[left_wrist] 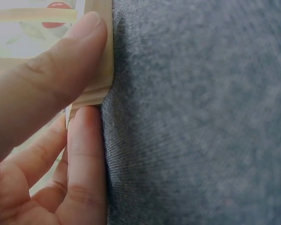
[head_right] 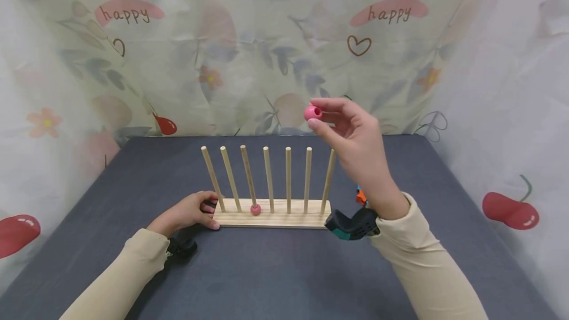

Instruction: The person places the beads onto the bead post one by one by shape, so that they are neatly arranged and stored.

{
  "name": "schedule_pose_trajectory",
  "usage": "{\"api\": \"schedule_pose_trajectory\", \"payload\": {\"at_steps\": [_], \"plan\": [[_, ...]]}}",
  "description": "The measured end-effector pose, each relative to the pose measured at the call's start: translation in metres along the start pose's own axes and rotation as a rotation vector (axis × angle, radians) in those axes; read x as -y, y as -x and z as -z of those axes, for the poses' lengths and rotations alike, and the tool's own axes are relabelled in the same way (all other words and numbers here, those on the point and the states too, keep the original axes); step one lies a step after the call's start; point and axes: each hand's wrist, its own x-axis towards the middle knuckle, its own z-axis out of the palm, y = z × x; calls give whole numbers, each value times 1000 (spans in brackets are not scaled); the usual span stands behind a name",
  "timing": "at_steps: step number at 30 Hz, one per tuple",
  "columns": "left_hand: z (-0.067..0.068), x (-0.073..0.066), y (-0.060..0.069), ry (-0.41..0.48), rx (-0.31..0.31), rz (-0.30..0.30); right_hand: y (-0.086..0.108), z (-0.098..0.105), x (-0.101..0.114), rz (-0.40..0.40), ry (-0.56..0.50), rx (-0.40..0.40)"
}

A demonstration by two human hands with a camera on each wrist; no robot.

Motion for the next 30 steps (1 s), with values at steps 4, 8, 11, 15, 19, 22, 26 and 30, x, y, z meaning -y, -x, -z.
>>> {"api": "schedule_pose_trajectory", "payload": {"at_steps": [4,8,11,15,19,22,26,30], "plan": [[0,1,0,7,-4,9,-2,-11,4,9,-64,35],[0,2,-1,6,-1,5,-2,-21,7,18,-134,53],[0,2,-2,10,0,10,-2,-30,6,34,-168,50],[-1,2,-3,7,-2,7,0,-44,1,41,-146,37],[-1,2,-3,8,-3,4,3,-61,-10,52,-112,47],[-1,2,-3,14,-3,3,4,-74,-23,72,-103,63],[0,1,-2,20,0,-9,4,-91,-43,117,-69,49],[0,2,-1,26,0,-12,4,-105,-62,189,-6,13]]}}
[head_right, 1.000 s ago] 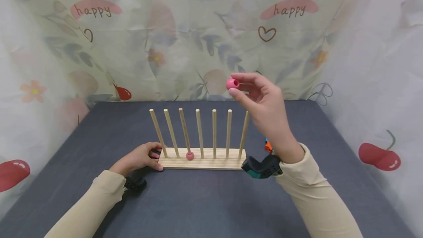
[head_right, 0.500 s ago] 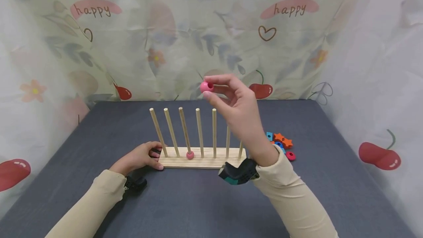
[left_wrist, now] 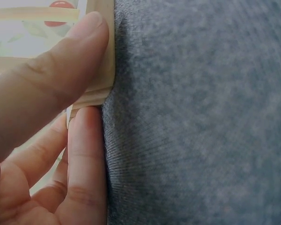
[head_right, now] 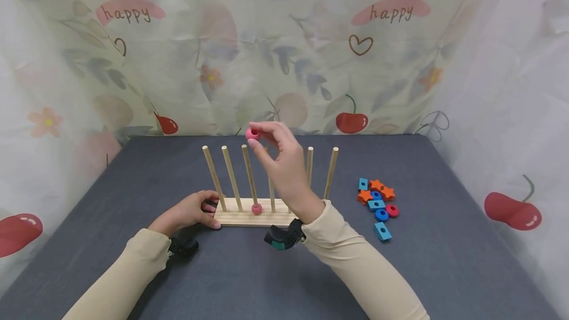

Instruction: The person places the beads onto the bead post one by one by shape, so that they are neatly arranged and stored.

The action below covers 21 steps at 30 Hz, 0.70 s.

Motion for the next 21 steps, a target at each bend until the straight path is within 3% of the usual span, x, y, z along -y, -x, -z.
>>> {"api": "schedule_pose_trajectory", "payload": {"at_steps": [10,15,21], "plan": [[0,2,-1,14,3,-7,10,-19,-23,36,62,-3],[0,1,-2,16,2,-5,12,-23,-27,10,16,-3],[0,0,-1,4,3,6,15,-27,-30,-75,-90,-21]]}}
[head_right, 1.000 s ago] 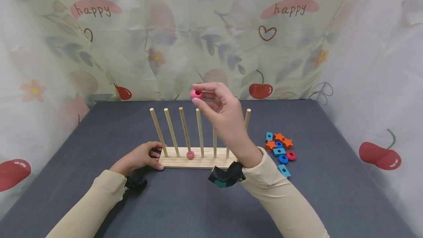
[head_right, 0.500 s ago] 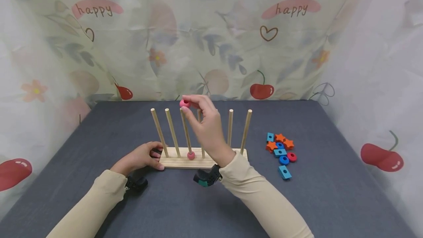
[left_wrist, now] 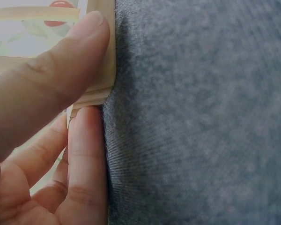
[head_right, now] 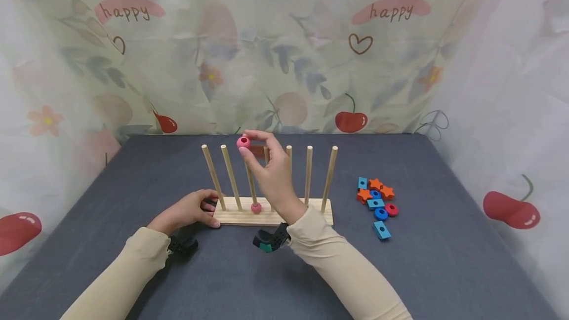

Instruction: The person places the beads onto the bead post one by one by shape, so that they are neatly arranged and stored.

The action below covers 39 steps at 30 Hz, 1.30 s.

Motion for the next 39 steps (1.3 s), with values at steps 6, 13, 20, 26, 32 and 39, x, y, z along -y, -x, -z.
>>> {"api": "schedule_pose_trajectory", "payload": {"at_steps": [6,13,20,26,32,39], "plan": [[1,1,0,0,-3,11,3,-4,-6,-111,-82,-16],[1,0,2,-7,-1,8,15,-6,-14,-204,-73,-19],[1,0,3,-8,3,15,29,-4,-24,-286,-25,20],[1,-1,2,-6,1,22,42,-1,-33,-358,27,58],[1,-1,1,-11,-2,13,60,2,-47,-438,101,102],[0,-2,1,-11,-1,6,72,2,-58,-520,106,124]]}}
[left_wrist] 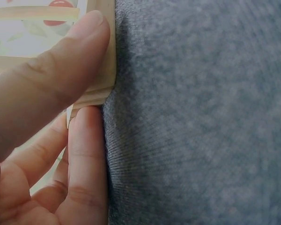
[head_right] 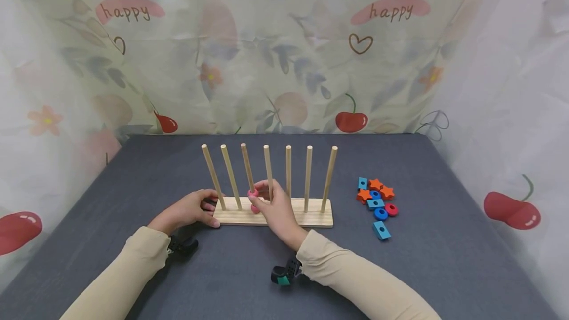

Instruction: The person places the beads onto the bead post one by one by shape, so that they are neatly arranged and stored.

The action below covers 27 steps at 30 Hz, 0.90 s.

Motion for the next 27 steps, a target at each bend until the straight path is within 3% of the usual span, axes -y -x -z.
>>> {"api": "schedule_pose_trajectory", "payload": {"at_steps": [12,19,27], "plan": [[-1,-1,1,-13,-8,-22,-1,-5,-15,-60,-19,6],[-1,-1,1,-8,-12,-17,0,-5,-13,-123,3,8],[-1,-1,1,-10,-18,-7,-1,-5,-13,-126,10,23]]}}
